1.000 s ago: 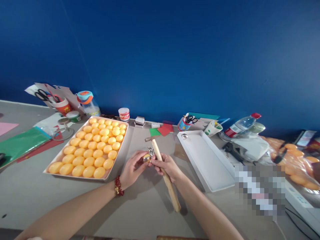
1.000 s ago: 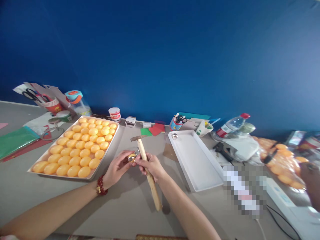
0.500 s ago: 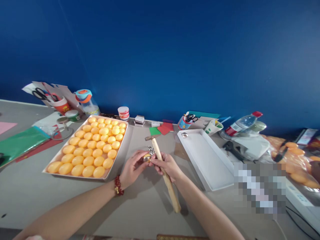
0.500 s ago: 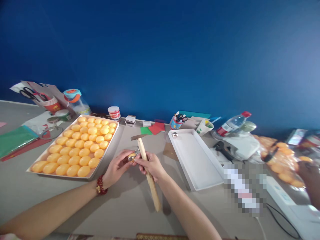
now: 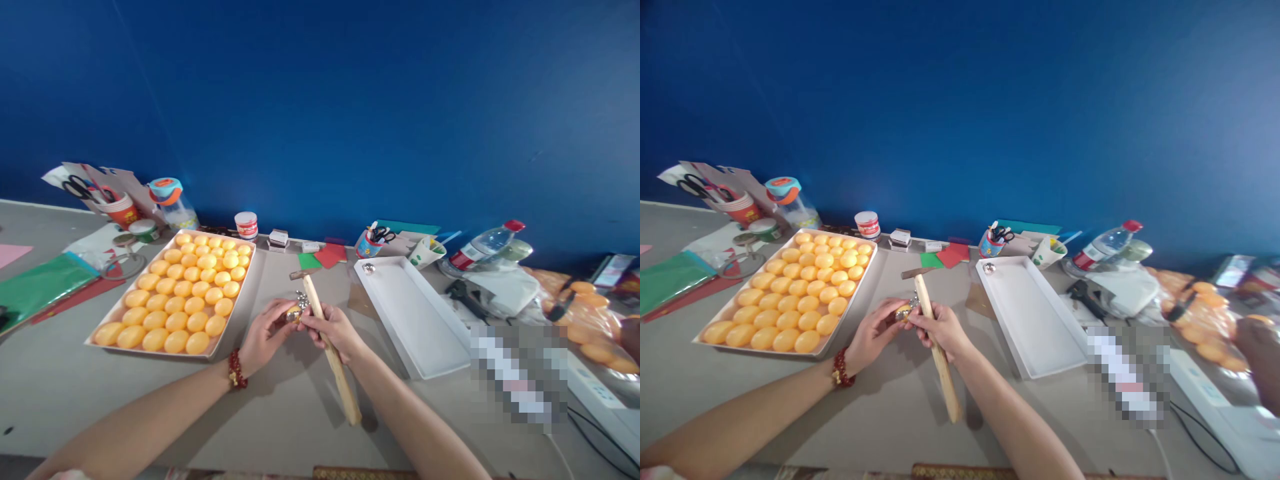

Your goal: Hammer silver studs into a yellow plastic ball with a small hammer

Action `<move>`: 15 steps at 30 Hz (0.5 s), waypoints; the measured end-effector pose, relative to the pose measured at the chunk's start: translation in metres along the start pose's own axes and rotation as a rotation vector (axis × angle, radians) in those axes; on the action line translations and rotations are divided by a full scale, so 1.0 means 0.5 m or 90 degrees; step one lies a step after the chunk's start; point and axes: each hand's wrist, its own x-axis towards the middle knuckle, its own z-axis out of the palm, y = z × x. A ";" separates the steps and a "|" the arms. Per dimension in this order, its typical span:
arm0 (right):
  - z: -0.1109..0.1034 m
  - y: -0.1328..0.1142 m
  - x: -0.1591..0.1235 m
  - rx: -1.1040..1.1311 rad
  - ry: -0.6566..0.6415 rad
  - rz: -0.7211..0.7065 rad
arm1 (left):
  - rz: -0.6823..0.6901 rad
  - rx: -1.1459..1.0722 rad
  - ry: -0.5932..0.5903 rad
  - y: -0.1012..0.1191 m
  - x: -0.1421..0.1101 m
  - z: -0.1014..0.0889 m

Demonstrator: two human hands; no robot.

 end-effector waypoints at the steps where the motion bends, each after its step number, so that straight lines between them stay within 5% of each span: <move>1: 0.000 0.000 0.000 -0.001 0.001 -0.002 | 0.000 0.002 0.001 0.000 0.000 0.000; 15: 0.000 0.002 0.000 -0.001 0.007 0.006 | -0.005 0.018 0.003 -0.002 -0.003 -0.001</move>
